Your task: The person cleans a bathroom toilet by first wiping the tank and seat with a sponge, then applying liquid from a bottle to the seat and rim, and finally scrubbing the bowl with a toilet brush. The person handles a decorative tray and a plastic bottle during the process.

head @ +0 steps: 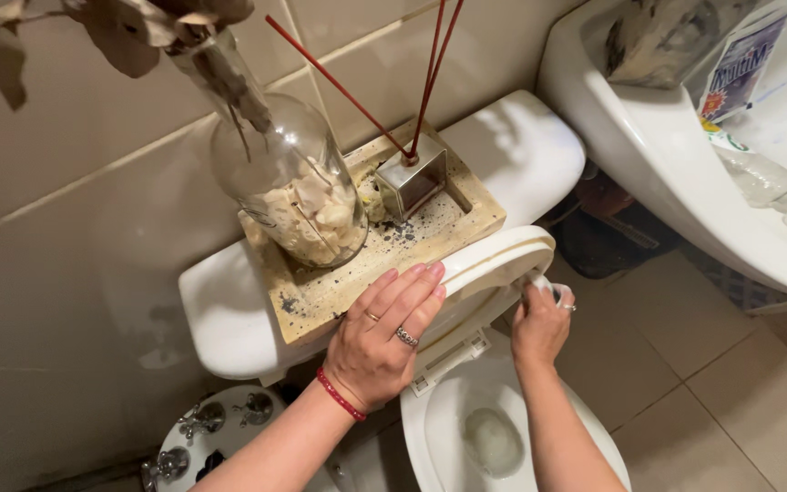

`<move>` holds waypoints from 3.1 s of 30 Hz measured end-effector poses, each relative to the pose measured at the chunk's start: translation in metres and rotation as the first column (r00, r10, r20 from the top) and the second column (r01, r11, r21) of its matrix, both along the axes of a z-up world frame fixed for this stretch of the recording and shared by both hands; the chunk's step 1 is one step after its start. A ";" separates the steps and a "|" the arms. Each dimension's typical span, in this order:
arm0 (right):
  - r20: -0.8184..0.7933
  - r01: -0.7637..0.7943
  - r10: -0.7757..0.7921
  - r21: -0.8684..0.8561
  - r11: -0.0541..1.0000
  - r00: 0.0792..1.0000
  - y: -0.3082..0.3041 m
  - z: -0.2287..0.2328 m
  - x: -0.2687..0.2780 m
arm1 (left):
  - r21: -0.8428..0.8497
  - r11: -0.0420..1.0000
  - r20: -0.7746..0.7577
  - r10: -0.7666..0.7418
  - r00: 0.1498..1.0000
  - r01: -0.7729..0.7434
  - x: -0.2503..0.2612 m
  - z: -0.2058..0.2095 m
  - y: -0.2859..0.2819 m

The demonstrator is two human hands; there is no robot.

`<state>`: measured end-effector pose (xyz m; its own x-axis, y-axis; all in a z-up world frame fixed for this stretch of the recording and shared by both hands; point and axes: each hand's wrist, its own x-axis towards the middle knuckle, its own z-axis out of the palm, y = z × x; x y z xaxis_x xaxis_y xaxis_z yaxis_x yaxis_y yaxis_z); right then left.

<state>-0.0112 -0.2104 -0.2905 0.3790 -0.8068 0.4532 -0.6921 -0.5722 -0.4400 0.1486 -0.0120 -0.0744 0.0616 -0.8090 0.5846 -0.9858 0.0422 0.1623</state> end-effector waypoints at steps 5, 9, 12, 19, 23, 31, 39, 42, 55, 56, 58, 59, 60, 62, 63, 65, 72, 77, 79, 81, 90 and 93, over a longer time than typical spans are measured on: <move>0.096 0.077 -0.090 0.129 0.989 0.991 0.001 -0.024 0.012 | 0.003 1.000 0.006 0.009 1.000 -0.009 0.001 -0.002 -0.002; 0.101 0.081 -0.129 0.387 0.919 0.986 -0.013 -0.023 0.002 | 0.006 1.000 -0.010 -0.001 1.000 0.001 0.001 0.000 0.000; 0.195 -0.022 -0.089 0.503 0.864 0.977 0.002 -0.013 -0.017 | -0.004 1.000 -0.011 0.000 1.000 0.000 0.000 0.001 0.000; -0.124 -0.236 0.247 0.095 0.967 0.961 -0.039 -0.008 -0.024 | -0.004 1.000 0.002 0.003 1.000 -0.003 0.000 -0.004 -0.001; -0.109 -0.222 0.224 0.027 0.975 0.969 -0.046 -0.018 -0.015 | 0.001 1.000 -0.001 -0.005 1.000 0.005 0.001 -0.006 -0.001; 0.282 -0.182 0.009 0.594 0.784 0.959 -0.033 -0.027 -0.028 | -0.018 1.000 0.004 -0.010 1.000 0.010 0.002 -0.007 0.000; 0.541 -0.147 -0.478 0.754 0.640 0.693 0.036 -0.006 -0.004 | -0.004 1.000 -0.001 -0.010 1.000 0.010 0.002 -0.013 0.002; 0.648 -0.262 -0.560 0.742 0.617 0.516 0.120 0.031 0.005 | -0.009 0.999 -0.053 -0.046 0.998 0.046 0.002 -0.009 0.003; 0.602 -0.089 -0.393 0.615 0.784 0.695 0.285 0.104 0.081 | 0.122 0.939 -0.049 -0.317 0.947 0.321 0.014 0.020 -0.010; 0.619 -0.104 -0.369 0.592 0.799 0.693 0.286 0.101 0.081 | 0.111 0.942 -0.054 -0.313 0.948 0.318 0.013 0.017 -0.010; 0.601 -0.057 -0.400 0.597 0.800 0.692 0.293 0.086 0.078 | 0.082 0.948 -0.048 -0.305 0.951 0.308 0.010 0.010 -0.013; 0.594 -0.037 -0.413 0.599 0.800 0.690 0.299 0.076 0.077 | 0.071 0.951 -0.032 -0.301 0.953 0.303 0.011 0.009 -0.012; 0.511 0.024 -0.533 0.707 0.707 0.674 0.305 0.061 0.077 | 0.059 0.953 -0.017 -0.297 0.955 0.297 0.011 0.007 -0.012; 0.308 0.125 -0.733 0.873 0.471 0.606 0.305 0.027 0.087 | 0.060 0.958 0.001 -0.282 0.959 0.281 0.010 0.006 -0.011; 0.319 0.110 -0.746 0.880 0.462 0.585 0.300 0.009 0.099 | 0.061 0.959 0.007 -0.278 0.961 0.277 0.010 0.005 -0.012; 0.332 0.077 -0.768 0.894 0.442 0.548 0.297 -0.017 0.115 | 0.044 0.962 0.017 -0.271 0.962 0.270 0.011 0.003 -0.013; 0.260 -0.684 -0.966 0.707 0.183 0.011 0.285 -0.016 0.111 | 0.011 0.958 0.001 -0.286 0.958 0.286 0.011 0.003 -0.011; 0.541 -0.329 -0.527 0.833 0.446 0.655 0.279 0.017 0.089 | -0.009 0.957 0.009 -0.288 0.957 0.289 0.012 0.002 -0.011; 0.445 -0.219 -0.278 0.783 0.582 0.851 0.274 0.025 0.073 | -0.017 0.957 -0.007 -0.291 0.957 0.291 0.011 0.006 -0.011; 0.338 -0.103 -0.311 0.806 0.583 0.888 0.265 0.025 0.056 | -0.037 0.954 -0.036 -0.299 0.954 0.298 0.008 0.010 -0.010; 0.430 -0.235 -0.671 0.901 0.366 0.605 0.207 0.045 0.086 | -0.072 0.934 -0.253 -0.356 0.900 0.349 0.009 0.020 -0.007; 0.538 -0.600 -0.812 0.734 0.319 0.226 0.177 0.087 0.065 | -0.076 0.932 -0.233 -0.361 0.903 0.354 0.010 0.020 -0.008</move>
<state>0.0535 -0.0334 -0.2039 0.2218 -0.7869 -0.5758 0.5247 0.5940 -0.6098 0.1588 -0.0196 -0.0542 -0.0874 -0.7846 0.6138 -0.8354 0.3934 0.3839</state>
